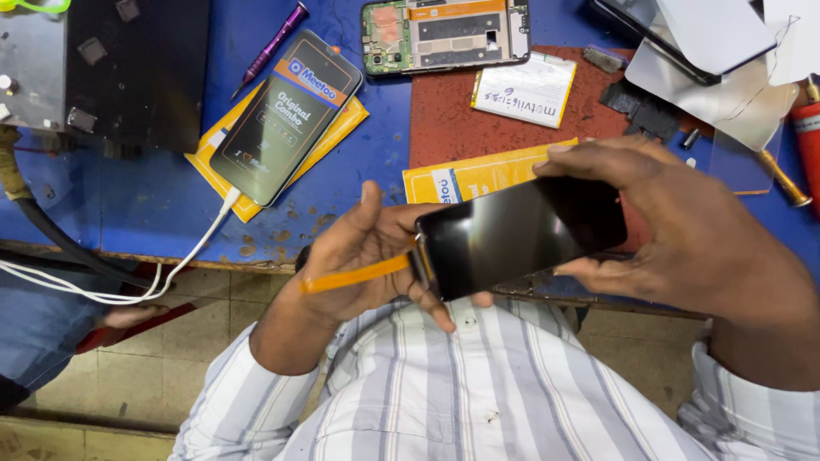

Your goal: The person removes a protective film from a smartphone screen and then uses a red electric screwdriver to work on the edges of the screen. The person handles the screen and screwdriver throughout the clip.

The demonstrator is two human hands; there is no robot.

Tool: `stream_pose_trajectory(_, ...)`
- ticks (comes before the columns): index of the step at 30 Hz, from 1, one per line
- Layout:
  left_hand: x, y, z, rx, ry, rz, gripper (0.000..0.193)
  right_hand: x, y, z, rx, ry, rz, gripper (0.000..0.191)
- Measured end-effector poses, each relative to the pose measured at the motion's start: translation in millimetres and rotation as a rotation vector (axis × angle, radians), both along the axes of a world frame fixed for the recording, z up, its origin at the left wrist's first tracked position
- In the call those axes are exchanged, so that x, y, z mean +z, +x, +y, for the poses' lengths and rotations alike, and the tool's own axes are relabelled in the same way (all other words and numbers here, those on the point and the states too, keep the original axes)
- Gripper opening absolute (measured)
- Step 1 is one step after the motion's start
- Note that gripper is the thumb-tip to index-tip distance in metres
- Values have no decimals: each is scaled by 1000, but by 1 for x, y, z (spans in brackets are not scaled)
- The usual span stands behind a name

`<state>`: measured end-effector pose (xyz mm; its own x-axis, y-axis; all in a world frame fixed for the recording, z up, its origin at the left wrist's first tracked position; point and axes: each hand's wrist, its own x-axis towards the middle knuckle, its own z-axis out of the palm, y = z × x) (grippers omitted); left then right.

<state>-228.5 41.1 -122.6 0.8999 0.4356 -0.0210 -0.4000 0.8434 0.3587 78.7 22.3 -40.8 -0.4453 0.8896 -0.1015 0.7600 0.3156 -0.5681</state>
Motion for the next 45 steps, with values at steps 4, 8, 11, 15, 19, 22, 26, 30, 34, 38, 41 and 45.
stream_pose_trajectory(4, -11, 2, -7, 28, -112, -9, 86, -7, 13, -1, -30, 23, 57, 94)
stream_pose_trajectory(8, -12, 12, -19, 239, 77, 119, 76, -8, 16, -3, -17, 44, 150, 97)
stream_pose_trajectory(11, -8, 18, -24, 306, 159, 67, 72, -6, 17, -2, 34, 122, 227, 92)
stream_pose_trajectory(15, -2, 23, -26, 291, 56, 64, 70, -5, 19, -4, -2, 114, 228, 92)
stream_pose_trajectory(19, 4, 26, -21, 234, 52, 15, 70, -4, 20, -2, 19, 119, 247, 91)
stream_pose_trajectory(22, 10, 32, -16, 55, -120, -175, 70, 1, 19, 0, 41, 43, 206, 89)
stream_pose_trajectory(26, 21, 38, -11, -60, -12, -63, 78, 7, 13, 5, 148, -52, 170, 88)
stream_pose_trajectory(30, 30, 39, -18, 48, 5, 91, 78, 12, 8, 7, 195, 43, 217, 84)
stream_pose_trajectory(34, 29, 40, -11, 121, 103, 19, 86, 20, 7, 6, 122, 281, 187, 77)
stream_pose_trajectory(38, 27, 39, -6, 305, -1, -28, 87, 23, 10, -21, -285, 330, 333, 44)
stream_pose_trajectory(41, 26, 38, 0, 417, 7, -52, 101, 0, 3, -38, -575, 233, 705, 16)
stream_pose_trajectory(45, 22, 40, 2, 498, 90, -44, 112, -26, -10, -53, -605, 114, 807, 12)
